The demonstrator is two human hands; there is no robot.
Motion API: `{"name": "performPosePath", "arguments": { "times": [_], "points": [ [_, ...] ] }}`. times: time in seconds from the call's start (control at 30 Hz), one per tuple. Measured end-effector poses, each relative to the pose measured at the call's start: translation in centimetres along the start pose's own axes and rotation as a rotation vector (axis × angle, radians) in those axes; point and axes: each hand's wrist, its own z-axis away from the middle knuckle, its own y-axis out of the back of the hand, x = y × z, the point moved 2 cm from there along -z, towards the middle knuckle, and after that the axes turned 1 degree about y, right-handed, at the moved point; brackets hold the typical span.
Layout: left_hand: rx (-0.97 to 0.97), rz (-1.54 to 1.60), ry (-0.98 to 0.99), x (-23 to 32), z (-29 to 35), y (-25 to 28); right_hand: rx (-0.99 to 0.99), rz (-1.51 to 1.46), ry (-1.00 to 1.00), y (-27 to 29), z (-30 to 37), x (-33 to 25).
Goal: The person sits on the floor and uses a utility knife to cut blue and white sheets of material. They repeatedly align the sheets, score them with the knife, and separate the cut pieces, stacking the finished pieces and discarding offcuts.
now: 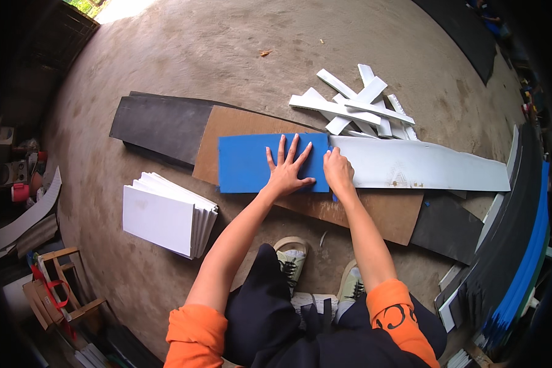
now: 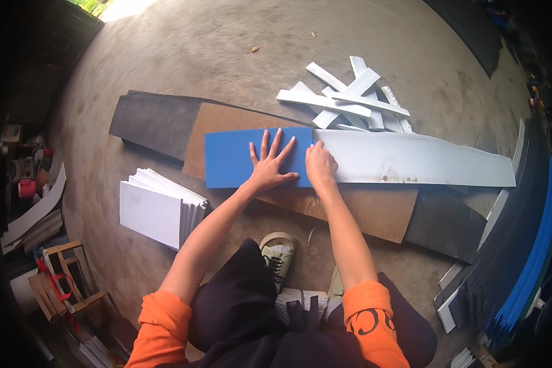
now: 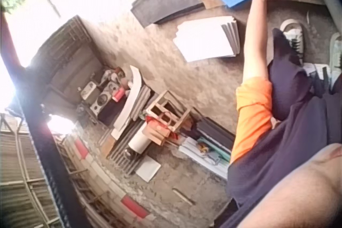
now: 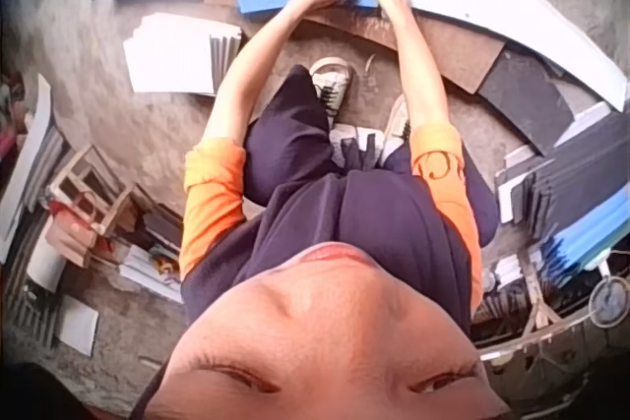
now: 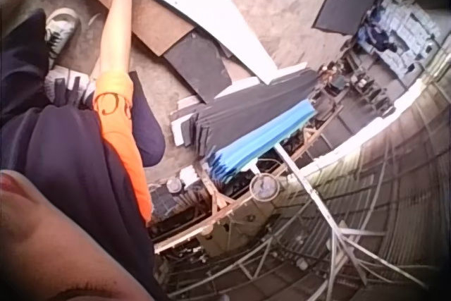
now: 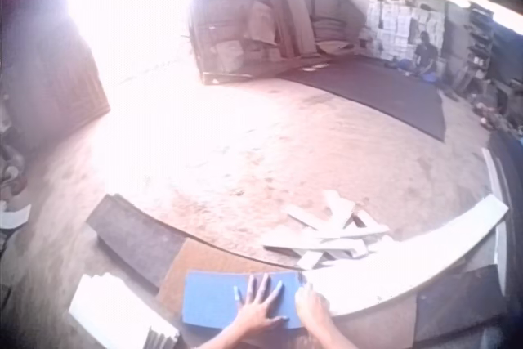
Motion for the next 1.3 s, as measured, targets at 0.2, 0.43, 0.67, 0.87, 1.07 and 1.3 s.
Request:
{"name": "performPosePath", "arguments": {
  "times": [0.2,0.43,0.67,0.87,1.07,1.3],
  "points": [
    [0.442,0.157,0.342,-5.0,4.6,2.7,-0.099,-0.197,-0.128,-0.9,-0.6,2.8],
    [0.647,0.711,0.633,-15.6,9.5,3.2,-0.029,-0.293,-0.06,-1.1,-0.5,1.5],
    [0.137,1.409,0.672,-17.0,9.5,3.6,0.008,-0.453,-0.02,-0.9,-0.8,3.8],
    [0.174,1.442,0.701,-17.4,9.3,3.8,-0.022,-0.626,-0.085,-1.0,-1.0,4.1],
    [0.262,1.165,0.708,-17.4,8.9,3.3,-0.017,-0.634,-0.092,-0.9,-1.0,4.1],
    [0.298,1.022,0.714,-17.4,8.9,3.0,0.075,-0.456,-0.028,-0.6,-1.0,2.9]
  ]
}}
